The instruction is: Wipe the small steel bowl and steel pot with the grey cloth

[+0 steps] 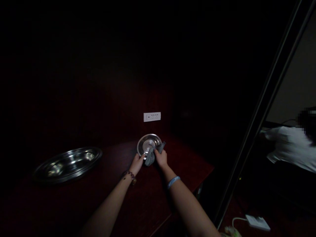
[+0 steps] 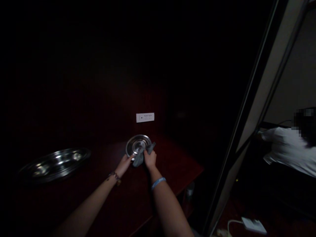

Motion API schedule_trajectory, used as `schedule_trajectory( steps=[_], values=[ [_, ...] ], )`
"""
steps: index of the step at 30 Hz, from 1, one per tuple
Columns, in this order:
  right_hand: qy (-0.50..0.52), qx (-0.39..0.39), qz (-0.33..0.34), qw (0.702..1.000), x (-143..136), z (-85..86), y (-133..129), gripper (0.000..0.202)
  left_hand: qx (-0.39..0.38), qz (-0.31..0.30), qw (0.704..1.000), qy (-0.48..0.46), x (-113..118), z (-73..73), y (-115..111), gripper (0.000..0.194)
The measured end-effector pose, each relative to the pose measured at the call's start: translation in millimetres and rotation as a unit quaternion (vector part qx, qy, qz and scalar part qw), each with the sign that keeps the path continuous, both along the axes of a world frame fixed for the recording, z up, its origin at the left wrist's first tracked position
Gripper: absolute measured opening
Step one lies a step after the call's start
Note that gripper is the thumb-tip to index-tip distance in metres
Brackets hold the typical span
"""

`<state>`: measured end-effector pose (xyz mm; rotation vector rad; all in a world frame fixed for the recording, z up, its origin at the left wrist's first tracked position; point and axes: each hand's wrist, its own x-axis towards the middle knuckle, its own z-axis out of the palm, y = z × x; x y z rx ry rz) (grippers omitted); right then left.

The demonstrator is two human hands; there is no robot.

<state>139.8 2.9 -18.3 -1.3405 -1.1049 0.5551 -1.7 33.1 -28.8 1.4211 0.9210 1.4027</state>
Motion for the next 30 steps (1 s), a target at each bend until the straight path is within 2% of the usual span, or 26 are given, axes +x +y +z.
schedule_trajectory(
  steps=[15, 30],
  values=[
    [-0.012, -0.027, 0.002, 1.0, 0, 2.8, -4, 0.028, -0.004, -0.003, 1.0, -0.028, 1, -0.3, -3, 0.043],
    [0.009, -0.021, 0.0, 1.0, -3, 11.1, -8, 0.026, -0.009, 0.016, 0.999, 0.032, -3, 8.0, -6, 0.051]
  ],
)
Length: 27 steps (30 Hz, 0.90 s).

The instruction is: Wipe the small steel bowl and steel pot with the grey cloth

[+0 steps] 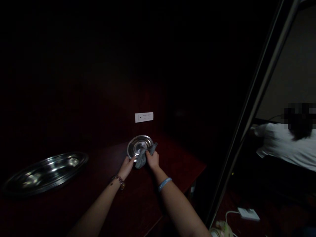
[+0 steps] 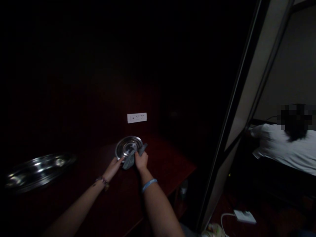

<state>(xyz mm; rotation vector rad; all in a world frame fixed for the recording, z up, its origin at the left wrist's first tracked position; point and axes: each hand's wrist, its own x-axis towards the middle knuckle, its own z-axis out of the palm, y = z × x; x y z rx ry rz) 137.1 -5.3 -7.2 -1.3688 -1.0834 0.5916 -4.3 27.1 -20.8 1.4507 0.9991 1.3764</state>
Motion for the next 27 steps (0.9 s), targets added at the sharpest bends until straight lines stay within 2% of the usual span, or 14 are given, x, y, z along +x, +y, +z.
schedule_trajectory(
  steps=[5, 19, 24, 27],
  values=[
    [-0.006, 0.004, 0.003, 1.0, 0, 1.7, 0, 0.024, -0.006, -0.01, 1.0, -0.001, -1, -0.7, 2, 0.058],
    [-0.004, -0.002, 0.005, 1.0, 0, -2.8, 0, 0.027, 0.0, -0.002, 1.0, -0.019, 1, 1.5, -5, 0.047],
    [0.028, -0.011, -0.004, 1.0, 0, -1.1, 1, 0.029, -0.041, -0.038, 0.997, -0.047, 0, 7.3, -16, 0.058],
    [0.043, -0.013, -0.005, 0.999, 0, -0.6, 2, 0.029, -0.04, -0.039, 0.998, -0.042, 0, 9.9, -20, 0.061]
  ],
)
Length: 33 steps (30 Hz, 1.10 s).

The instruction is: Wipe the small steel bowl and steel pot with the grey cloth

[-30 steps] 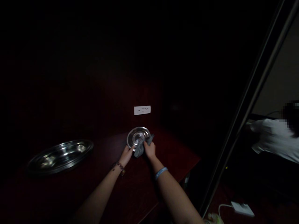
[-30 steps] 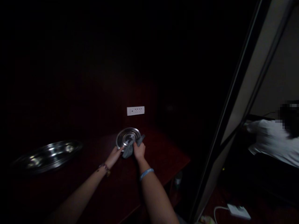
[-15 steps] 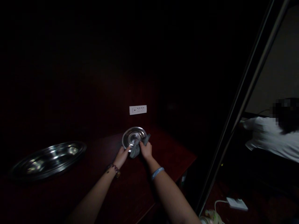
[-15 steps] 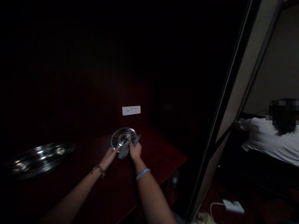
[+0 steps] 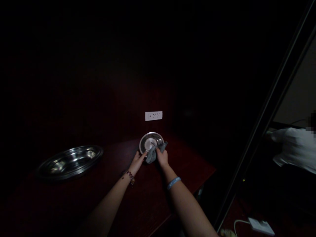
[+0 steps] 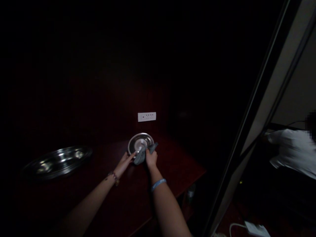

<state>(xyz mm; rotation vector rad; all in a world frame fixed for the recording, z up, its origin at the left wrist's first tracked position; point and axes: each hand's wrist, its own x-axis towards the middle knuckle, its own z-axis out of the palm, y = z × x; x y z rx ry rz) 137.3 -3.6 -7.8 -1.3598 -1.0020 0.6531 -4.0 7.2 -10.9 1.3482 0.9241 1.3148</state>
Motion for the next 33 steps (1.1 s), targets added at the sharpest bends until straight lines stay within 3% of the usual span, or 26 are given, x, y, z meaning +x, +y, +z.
schedule_trajectory(
  steps=[8, 11, 13, 16, 19, 22, 26, 33],
  values=[
    [-0.039, -0.01, -0.002, 0.999, 2, -4.4, 2, 0.03, 0.04, 0.018, 0.999, 0.014, 5, -10.2, 11, 0.052],
    [-0.051, -0.011, 0.003, 0.999, 3, -6.2, 3, 0.03, 0.059, 0.05, 0.996, 0.043, 7, -11.7, 12, 0.06],
    [-0.061, -0.011, 0.001, 0.998, 3, -6.7, 3, 0.03, 0.102, 0.106, 0.987, 0.058, 7, -8.0, 9, 0.073],
    [-0.073, -0.013, 0.0, 0.997, 3, -6.5, 3, 0.029, 0.219, 0.214, 0.947, 0.099, 5, 3.1, -3, 0.082],
    [-0.084, -0.01, 0.004, 0.996, 3, -5.5, 1, 0.029, 0.316, 0.24, 0.896, 0.199, 2, 14.7, -18, 0.068],
    [-0.103, -0.002, 0.009, 0.995, 1, -4.3, -1, 0.028, 0.333, 0.251, 0.857, 0.302, 3, 21.1, -31, 0.054],
    [-0.129, 0.008, 0.016, 0.991, -1, -3.9, -3, 0.027, 0.34, 0.252, 0.815, 0.397, 5, 22.0, -38, 0.051],
    [-0.137, 0.018, 0.022, 0.99, 0, -6.3, -1, 0.025, 0.312, 0.258, 0.778, 0.48, 3, 16.9, -36, 0.052]
  ],
)
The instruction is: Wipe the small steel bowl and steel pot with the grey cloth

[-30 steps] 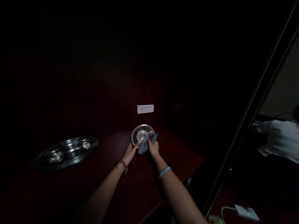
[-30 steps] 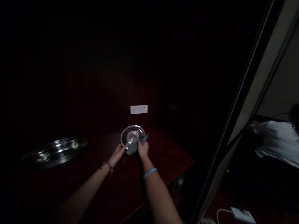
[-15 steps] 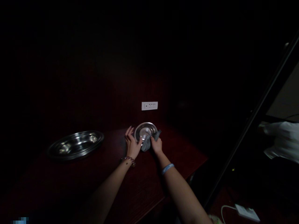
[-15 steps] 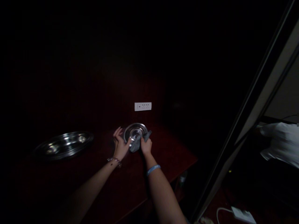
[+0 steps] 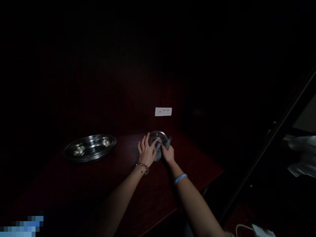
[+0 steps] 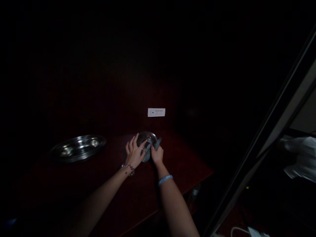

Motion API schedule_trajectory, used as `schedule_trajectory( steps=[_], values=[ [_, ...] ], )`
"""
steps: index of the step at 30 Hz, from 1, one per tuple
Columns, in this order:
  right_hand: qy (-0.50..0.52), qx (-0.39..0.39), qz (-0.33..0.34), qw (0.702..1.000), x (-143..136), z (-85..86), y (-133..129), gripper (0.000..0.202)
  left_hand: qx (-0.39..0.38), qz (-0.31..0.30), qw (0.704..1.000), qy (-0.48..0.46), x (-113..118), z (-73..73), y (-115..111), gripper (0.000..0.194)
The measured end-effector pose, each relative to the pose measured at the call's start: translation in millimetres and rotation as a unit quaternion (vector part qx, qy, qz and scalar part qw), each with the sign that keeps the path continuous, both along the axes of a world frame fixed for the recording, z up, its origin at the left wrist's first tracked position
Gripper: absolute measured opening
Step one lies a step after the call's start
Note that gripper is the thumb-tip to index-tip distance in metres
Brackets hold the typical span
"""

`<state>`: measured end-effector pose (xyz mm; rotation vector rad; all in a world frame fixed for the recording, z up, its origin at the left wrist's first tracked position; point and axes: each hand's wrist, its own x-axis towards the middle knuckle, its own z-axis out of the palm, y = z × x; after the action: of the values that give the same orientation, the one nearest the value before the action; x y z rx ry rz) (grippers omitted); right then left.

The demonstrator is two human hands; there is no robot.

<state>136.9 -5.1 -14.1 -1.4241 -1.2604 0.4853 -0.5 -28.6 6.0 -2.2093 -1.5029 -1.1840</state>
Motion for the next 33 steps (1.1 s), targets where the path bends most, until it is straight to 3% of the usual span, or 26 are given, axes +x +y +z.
schedule_trajectory(
  steps=[14, 33],
  values=[
    [-0.006, -0.014, 0.0, 1.0, -0.5, 1.2, -1.0, 0.026, -0.01, -0.003, 1.0, -0.001, 1.1, -4.2, 2.3, 0.037],
    [0.0, -0.016, 0.004, 1.0, -1.4, 3.2, -3.5, 0.026, -0.003, -0.001, 1.0, 0.013, -0.2, -5.6, 3.1, 0.047]
  ],
)
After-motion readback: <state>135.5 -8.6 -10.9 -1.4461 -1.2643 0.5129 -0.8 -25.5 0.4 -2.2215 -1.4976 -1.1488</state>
